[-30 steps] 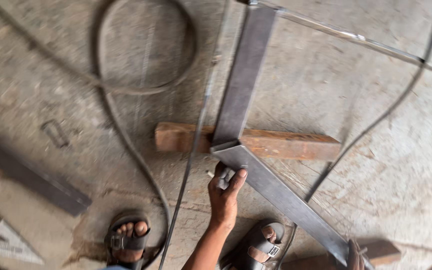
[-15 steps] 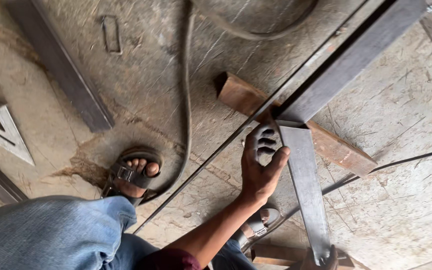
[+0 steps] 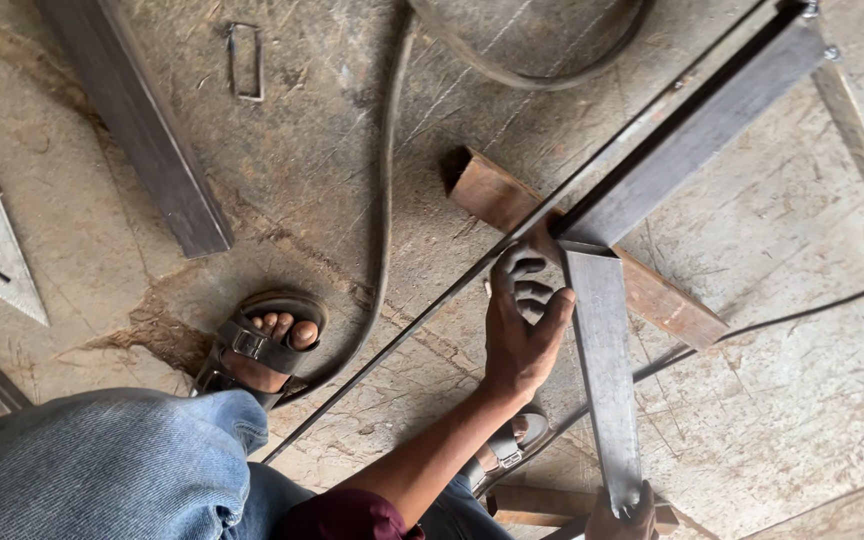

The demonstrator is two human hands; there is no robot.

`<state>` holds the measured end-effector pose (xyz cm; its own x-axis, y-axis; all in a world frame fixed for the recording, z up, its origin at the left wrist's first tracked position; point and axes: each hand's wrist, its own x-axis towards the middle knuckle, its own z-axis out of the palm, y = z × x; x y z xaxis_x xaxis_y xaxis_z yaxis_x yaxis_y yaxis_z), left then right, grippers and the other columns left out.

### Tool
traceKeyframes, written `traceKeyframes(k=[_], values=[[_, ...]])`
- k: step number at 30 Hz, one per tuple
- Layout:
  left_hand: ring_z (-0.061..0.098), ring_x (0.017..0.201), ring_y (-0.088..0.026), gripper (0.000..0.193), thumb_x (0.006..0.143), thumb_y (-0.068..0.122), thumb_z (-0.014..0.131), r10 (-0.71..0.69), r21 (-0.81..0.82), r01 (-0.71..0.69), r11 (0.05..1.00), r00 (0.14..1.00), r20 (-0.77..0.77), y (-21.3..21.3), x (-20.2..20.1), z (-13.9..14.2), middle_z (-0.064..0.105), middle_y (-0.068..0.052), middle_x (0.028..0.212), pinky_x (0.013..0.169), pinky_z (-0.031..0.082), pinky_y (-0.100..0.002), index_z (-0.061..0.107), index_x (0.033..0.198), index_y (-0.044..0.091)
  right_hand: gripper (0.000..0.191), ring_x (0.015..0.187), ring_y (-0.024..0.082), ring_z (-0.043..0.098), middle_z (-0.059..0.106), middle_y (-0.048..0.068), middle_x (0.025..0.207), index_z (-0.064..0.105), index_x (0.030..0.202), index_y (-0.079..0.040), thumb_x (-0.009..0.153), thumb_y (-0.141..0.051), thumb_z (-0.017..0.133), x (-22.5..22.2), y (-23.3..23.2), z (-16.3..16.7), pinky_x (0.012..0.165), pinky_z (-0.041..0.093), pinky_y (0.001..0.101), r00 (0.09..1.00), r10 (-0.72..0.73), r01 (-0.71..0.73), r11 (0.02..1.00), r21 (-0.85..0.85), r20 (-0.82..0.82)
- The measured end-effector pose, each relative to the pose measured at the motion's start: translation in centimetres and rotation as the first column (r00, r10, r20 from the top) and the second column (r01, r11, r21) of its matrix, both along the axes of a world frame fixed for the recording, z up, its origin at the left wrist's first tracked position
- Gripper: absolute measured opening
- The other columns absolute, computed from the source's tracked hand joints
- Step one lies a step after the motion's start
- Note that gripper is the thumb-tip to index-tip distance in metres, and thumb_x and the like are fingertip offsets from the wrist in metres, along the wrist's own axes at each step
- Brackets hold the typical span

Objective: The person sits on the floor of a metal workshop and uses an angle grinder to grind and cut steel square bars, producing sparks. They reposition the bars on wooden blocks, fit pieces together, and use a speed square and a marking tool to check and mark angles on the frame.

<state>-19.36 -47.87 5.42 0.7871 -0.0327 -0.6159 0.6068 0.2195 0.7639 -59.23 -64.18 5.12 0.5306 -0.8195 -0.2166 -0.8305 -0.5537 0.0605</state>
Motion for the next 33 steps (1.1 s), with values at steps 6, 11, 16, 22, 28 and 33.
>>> traceKeyframes(k=[6,11,16,22,28,33], values=[[0.061,0.106,-0.022,0.050,0.096,0.039,0.069,-0.165,0.198,0.167,0.966,0.986,-0.025,-1.8,-3.4,0.6,0.063,-0.013,0.115,0.090,0.050,-0.040,0.057,0.128,0.002,0.088,0.108,0.034,0.068,0.070,0.020,0.121,0.059,0.147,-0.001,0.068,-0.027,0.087,-0.8,-0.1,0.4,0.107,0.047,0.0492,0.998,0.008,-0.009,1.000,-0.009,-0.057],[0.058,0.110,-0.029,0.056,0.093,0.043,0.071,-0.279,0.231,0.295,0.927,0.955,-0.100,-2.8,-5.6,-0.1,0.060,-0.018,0.118,0.096,0.045,-0.045,0.057,0.127,0.000,0.086,0.106,0.033,0.068,0.072,0.017,0.121,0.063,0.145,-0.005,0.066,-0.025,0.086,-1.8,0.1,-1.1,0.108,0.047,0.0464,0.997,-0.072,0.071,0.996,-0.046,-0.021],[0.053,0.117,-0.036,0.064,0.095,0.037,0.073,-0.328,0.541,0.225,0.810,0.939,0.100,-3.5,-6.9,1.5,0.052,-0.025,0.124,0.102,0.041,-0.049,0.045,0.132,-0.007,0.077,0.112,0.032,0.068,0.072,0.016,0.127,0.067,0.142,-0.007,0.069,-0.023,0.085,-2.5,1.1,-1.3,0.111,0.046,0.0440,0.997,-0.034,0.040,0.995,-0.097,0.064],[0.052,0.128,-0.041,0.060,0.093,0.021,0.071,-0.703,0.562,0.423,0.711,0.409,0.581,-7.7,-9.9,5.2,0.054,-0.027,0.135,0.115,0.040,-0.054,0.048,0.141,-0.007,0.070,0.126,0.032,0.065,0.069,0.018,0.135,0.064,0.143,-0.006,0.077,-0.021,0.082,-0.6,2.6,-0.5,0.112,0.044,0.0475,0.991,-0.008,0.022,0.995,-0.102,0.133],[0.060,0.115,-0.038,0.034,0.065,0.016,0.076,-0.835,0.705,0.709,0.002,-0.387,0.392,-13.1,-14.4,6.8,0.069,-0.018,0.108,0.101,0.045,-0.054,0.074,0.098,0.005,0.084,0.114,0.044,0.058,0.066,0.020,0.129,0.055,0.145,-0.006,0.064,-0.004,0.077,0.8,3.7,2.5,0.098,0.046,0.0518,0.957,-0.255,0.246,0.966,0.081,0.140],[0.059,0.114,-0.039,0.054,0.073,0.031,0.085,-0.605,0.794,0.413,-0.446,-0.793,0.073,-13.9,-16.3,6.1,0.065,-0.020,0.117,0.095,0.045,-0.052,0.066,0.115,0.002,0.091,0.116,0.039,0.059,0.065,0.012,0.130,0.056,0.147,-0.011,0.059,0.002,0.076,0.1,5.4,5.9,0.101,0.045,0.0466,0.876,-0.320,0.255,0.942,0.217,0.362]])
